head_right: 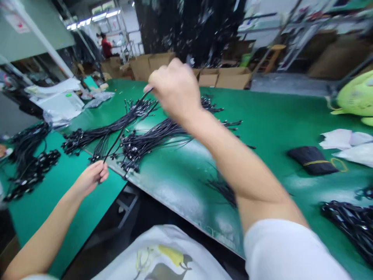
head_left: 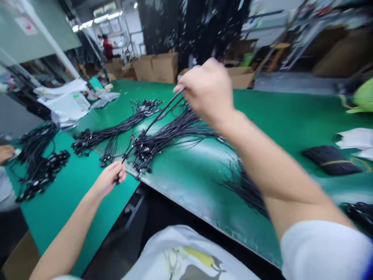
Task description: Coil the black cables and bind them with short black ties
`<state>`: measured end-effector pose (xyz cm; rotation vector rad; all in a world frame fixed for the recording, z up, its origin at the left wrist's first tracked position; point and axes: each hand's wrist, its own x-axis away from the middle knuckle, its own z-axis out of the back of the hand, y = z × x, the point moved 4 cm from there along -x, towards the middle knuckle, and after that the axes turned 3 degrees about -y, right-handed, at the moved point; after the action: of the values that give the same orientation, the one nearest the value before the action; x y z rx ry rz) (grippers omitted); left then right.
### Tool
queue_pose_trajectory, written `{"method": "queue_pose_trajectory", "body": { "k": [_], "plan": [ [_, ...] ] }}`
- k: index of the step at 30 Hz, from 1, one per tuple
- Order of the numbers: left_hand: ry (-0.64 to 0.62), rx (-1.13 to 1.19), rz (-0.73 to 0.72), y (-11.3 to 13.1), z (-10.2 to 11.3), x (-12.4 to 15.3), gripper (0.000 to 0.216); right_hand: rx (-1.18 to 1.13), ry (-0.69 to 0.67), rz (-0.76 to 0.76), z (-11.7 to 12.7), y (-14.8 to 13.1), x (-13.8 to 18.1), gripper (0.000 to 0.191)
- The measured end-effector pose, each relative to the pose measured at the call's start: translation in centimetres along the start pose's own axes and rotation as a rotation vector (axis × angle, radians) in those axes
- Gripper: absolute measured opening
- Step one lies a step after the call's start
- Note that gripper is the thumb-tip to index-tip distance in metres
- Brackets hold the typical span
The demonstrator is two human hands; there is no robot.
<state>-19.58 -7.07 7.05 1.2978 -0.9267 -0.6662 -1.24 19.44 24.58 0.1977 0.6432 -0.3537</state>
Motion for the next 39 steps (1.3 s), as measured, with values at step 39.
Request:
{"method": "queue_pose_trajectory", "body": {
  "k": [39],
  "plan": [
    [-0.457, -0.071, -0.199, -1.6, -18.5, -1.3, 0.032, -0.453, -0.620, 0.185, -1.1, -3.8, 26.4, 0.033]
  ]
}}
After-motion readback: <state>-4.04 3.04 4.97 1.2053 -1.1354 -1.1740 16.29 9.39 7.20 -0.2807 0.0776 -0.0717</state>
